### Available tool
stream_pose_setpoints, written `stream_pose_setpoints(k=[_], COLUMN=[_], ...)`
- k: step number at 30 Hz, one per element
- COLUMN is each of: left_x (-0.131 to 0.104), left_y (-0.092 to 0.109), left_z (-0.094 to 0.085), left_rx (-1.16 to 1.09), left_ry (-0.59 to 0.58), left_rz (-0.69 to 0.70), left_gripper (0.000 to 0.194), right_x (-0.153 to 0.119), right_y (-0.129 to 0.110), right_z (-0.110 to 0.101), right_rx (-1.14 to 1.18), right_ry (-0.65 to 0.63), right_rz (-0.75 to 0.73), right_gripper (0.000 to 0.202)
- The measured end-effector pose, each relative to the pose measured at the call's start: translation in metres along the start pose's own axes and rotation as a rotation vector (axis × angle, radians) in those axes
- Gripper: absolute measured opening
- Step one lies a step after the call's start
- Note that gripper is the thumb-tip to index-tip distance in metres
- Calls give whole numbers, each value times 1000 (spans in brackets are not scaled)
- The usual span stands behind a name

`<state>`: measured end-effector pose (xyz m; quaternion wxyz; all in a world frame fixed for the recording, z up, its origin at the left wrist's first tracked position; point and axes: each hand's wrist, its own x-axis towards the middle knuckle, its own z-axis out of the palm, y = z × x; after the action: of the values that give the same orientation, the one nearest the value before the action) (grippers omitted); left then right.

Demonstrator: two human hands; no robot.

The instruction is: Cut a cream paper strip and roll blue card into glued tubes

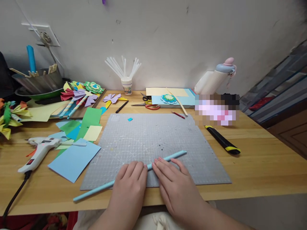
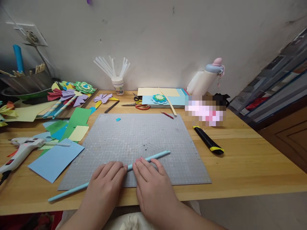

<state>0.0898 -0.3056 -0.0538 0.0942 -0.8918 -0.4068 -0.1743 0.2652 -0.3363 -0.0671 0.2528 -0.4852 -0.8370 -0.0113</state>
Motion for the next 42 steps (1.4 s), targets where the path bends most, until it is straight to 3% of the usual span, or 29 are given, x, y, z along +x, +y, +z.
stream_pose_setpoints(k=[4, 7, 12, 15, 18, 26, 32, 37, 42], left_x=[3, 8, 14, 15, 13, 17, 17, 4, -1], left_y=[-4, -9, -16, -17, -17, -22, -24, -2, -3], left_z=[2, 5, 7, 6, 6, 6, -11, -4, 4], left_rx=[76, 98, 30, -15, -32, -36, -43, -84, -141], left_ry=[-37, -35, -52, -75, -76, -98, 260, -38, -160], left_rz=[13, -4, -76, -101, -95, -109, -186, -132, -73], left_gripper=[30, 24, 15, 15, 16, 18, 25, 37, 42], right_x=[9, 18, 34, 42, 49, 57, 66, 66, 64], right_y=[3, 9, 28, 45, 57, 62, 65, 68, 66], right_z=[2, 1, -7, -10, -10, -5, -13, -27, -27], right_rx=[-8, 18, 246, 461, 508, 349, 330, 335, 459], right_ry=[-55, -117, -263, -244, -191, -245, -112, 78, 66], right_rz=[27, 26, 42, 123, 199, 16, 167, 333, 407], right_gripper=[41, 43, 44, 40, 32, 8, 13, 11, 12])
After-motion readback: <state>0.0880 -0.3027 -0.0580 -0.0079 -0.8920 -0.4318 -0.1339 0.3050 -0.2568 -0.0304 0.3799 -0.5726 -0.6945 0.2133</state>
